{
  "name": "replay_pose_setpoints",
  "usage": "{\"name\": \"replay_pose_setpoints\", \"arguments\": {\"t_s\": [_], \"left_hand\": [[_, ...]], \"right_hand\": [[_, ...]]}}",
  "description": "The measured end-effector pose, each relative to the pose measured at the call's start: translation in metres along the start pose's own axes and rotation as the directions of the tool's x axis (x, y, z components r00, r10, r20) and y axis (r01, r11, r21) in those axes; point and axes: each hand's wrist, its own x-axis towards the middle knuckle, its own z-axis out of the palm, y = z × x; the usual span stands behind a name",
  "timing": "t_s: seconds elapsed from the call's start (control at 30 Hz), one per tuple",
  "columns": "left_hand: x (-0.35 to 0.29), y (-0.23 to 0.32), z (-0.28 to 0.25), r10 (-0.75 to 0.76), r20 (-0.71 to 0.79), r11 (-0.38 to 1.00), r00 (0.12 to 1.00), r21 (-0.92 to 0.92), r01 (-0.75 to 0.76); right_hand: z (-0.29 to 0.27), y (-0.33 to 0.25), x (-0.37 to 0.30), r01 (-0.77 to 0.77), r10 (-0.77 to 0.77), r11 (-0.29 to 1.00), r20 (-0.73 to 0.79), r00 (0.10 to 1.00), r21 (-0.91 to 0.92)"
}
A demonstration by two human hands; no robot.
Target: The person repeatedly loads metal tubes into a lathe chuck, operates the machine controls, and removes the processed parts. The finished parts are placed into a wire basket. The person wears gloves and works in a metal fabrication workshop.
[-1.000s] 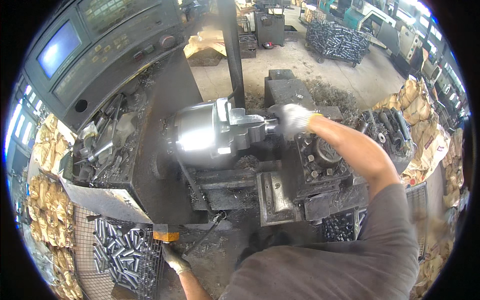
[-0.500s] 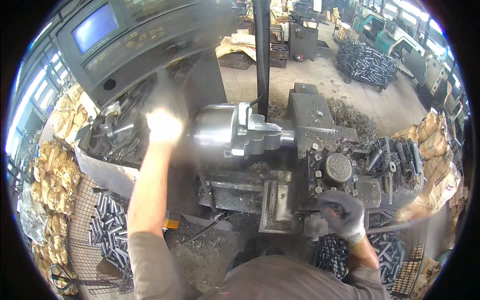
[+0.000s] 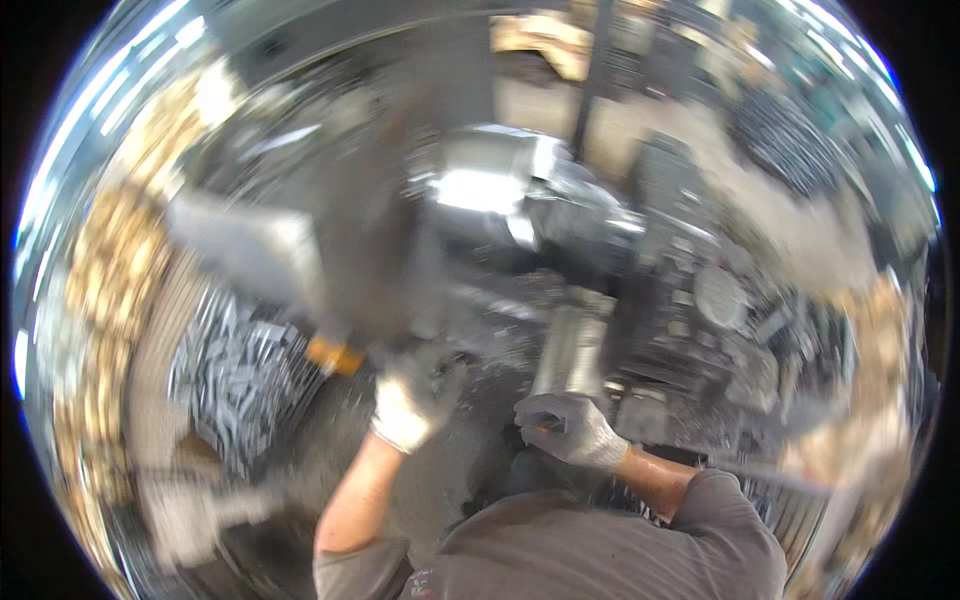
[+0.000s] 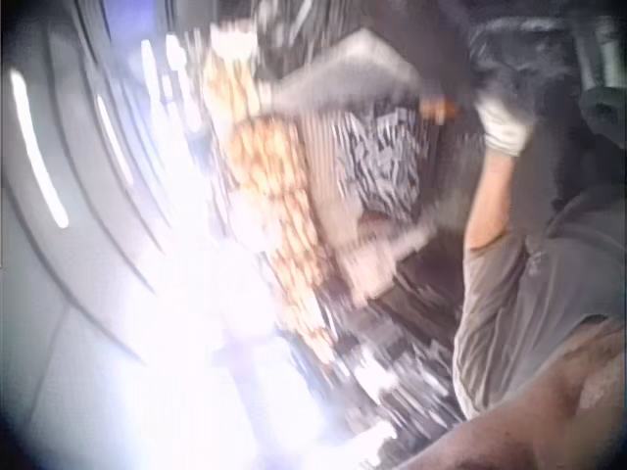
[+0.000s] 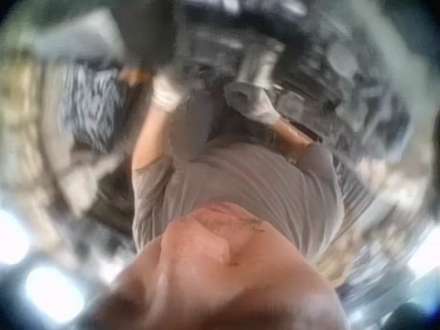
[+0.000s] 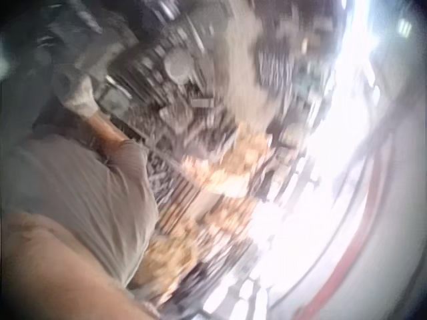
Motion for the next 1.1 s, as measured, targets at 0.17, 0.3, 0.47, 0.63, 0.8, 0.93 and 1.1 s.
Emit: {"name": "replay_pose_setpoints", "arguments": {"t_s": [0.17, 0.3, 0.47, 0.63, 0.8, 0.93, 1.1], "left_hand": [[-0.436, -0.101, 0.022, -0.924, -0.309, 0.336, 0.226, -0.370, 0.866], [-0.797, 0.009, 0.060, -0.532, -0.145, -0.053, -0.834, -0.978, 0.204], [-0.947, 0.263, 0.158, 0.443, 0.423, 0.298, -0.790, -0.901, -0.315], [-0.907, 0.375, 0.196, 0.836, 0.344, 0.277, -0.427, -0.937, -0.214], [-0.943, 0.396, 0.208, 0.795, 0.276, 0.138, -0.541, -0.949, -0.282], [-0.960, 0.352, 0.191, 0.802, 0.073, -0.048, -0.593, -0.981, -0.186], [-0.946, 0.188, 0.141, 0.564, -0.188, -0.158, -0.804, -0.980, 0.118]], "right_hand": [[0.156, 0.005, 0.029, 0.071, -0.043, 0.996, 0.411, 0.910, -0.052], [0.295, -0.018, 0.012, 0.168, 0.023, 0.969, 0.747, 0.664, -0.179], [0.450, -0.029, -0.051, 0.310, 0.143, 0.926, 0.961, 0.237, -0.214], [0.546, -0.089, -0.097, 0.722, 0.207, 0.687, 0.975, -0.083, -0.084], [0.613, -0.078, -0.093, 0.893, 0.173, 0.432, 0.960, -0.220, 0.127], [0.641, -0.078, -0.087, 0.838, 0.140, 0.494, 0.931, -0.338, 0.230], [0.657, -0.089, -0.044, 0.887, 0.281, 0.462, 0.944, -0.172, 0.023]]}}
